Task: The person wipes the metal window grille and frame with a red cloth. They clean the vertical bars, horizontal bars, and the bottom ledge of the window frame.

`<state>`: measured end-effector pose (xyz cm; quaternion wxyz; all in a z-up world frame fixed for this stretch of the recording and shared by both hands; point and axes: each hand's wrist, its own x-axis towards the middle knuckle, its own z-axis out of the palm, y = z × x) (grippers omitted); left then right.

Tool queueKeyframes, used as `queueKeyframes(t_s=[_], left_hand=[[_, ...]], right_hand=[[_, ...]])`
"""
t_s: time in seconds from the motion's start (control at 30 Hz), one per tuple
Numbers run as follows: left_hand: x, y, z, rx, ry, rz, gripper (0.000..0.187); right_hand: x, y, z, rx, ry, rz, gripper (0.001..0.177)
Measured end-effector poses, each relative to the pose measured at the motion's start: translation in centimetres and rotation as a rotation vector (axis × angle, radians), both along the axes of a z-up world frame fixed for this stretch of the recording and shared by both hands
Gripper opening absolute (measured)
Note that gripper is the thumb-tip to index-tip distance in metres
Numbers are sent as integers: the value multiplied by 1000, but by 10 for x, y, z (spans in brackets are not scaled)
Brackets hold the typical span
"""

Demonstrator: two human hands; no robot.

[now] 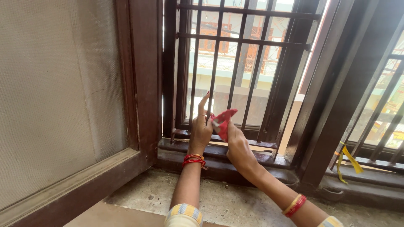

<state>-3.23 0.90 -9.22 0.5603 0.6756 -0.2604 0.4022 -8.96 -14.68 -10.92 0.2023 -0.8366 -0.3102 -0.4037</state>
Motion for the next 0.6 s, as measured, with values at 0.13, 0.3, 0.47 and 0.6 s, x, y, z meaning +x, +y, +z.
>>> queueKeyframes(t_s=[0.13, 0.3, 0.47, 0.6], left_hand=[[-5, -1, 2, -17, 0, -14, 78], [-14, -2, 6, -25, 12, -23, 76], [-16, -3, 8, -34, 33, -47, 74], [-14, -4, 5, -44, 21, -59, 75]], right_hand=[[-8, -7, -3, -517, -450, -185, 59], [-24, -4, 18, -568, -383, -126, 38], [-35, 0, 52, -587, 71, -114, 23], [-47, -13, 78, -147, 700, 33, 34]])
